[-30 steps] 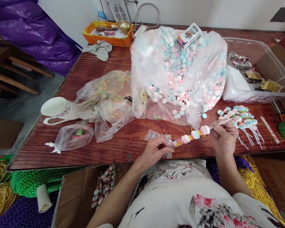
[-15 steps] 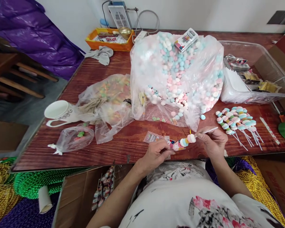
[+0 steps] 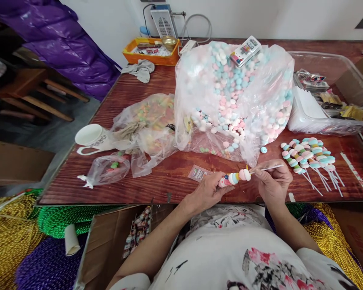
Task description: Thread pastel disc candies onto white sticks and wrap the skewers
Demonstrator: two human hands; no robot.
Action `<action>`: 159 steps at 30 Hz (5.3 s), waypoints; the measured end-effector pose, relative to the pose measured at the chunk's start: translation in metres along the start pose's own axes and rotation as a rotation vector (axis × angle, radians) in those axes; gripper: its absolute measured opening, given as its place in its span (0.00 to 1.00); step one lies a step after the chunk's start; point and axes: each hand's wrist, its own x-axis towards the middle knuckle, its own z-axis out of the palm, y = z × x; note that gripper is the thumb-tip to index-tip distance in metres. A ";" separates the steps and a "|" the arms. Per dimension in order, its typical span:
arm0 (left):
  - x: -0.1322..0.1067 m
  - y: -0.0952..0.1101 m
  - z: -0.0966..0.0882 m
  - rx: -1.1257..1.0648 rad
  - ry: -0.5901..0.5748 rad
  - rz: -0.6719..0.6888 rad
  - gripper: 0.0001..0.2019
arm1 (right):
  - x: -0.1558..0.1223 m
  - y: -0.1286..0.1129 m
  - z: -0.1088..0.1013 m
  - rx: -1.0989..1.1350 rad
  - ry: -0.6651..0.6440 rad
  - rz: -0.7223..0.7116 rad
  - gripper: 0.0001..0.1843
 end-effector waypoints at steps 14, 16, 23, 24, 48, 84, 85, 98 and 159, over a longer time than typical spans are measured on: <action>-0.004 -0.005 0.009 0.142 0.160 -0.140 0.17 | -0.002 0.004 0.000 -0.144 -0.054 -0.072 0.11; -0.002 -0.004 0.007 0.122 0.113 -0.168 0.18 | -0.001 0.003 0.001 -0.150 -0.171 -0.052 0.09; 0.000 0.004 -0.007 -0.163 -0.164 -0.201 0.18 | 0.019 -0.001 0.001 -0.215 -0.339 -0.080 0.06; -0.002 0.003 -0.009 -0.210 -0.206 -0.214 0.18 | 0.022 -0.002 0.001 -0.233 -0.377 -0.088 0.06; -0.008 -0.005 -0.003 -0.241 0.032 -0.269 0.13 | -0.007 0.022 0.034 -0.399 -0.474 -0.133 0.09; -0.007 0.007 -0.027 -0.517 0.136 -0.343 0.17 | 0.000 0.039 0.039 -0.317 -0.677 0.025 0.11; -0.009 0.006 -0.033 -0.607 0.091 -0.357 0.24 | 0.003 0.041 0.036 -0.268 -0.634 0.107 0.11; -0.012 0.004 -0.029 -0.649 -0.007 -0.207 0.17 | 0.020 0.041 0.048 -0.148 -0.352 0.226 0.14; -0.029 -0.012 -0.023 -0.354 -0.133 -0.286 0.15 | -0.028 0.019 0.021 -1.162 -0.827 -0.626 0.15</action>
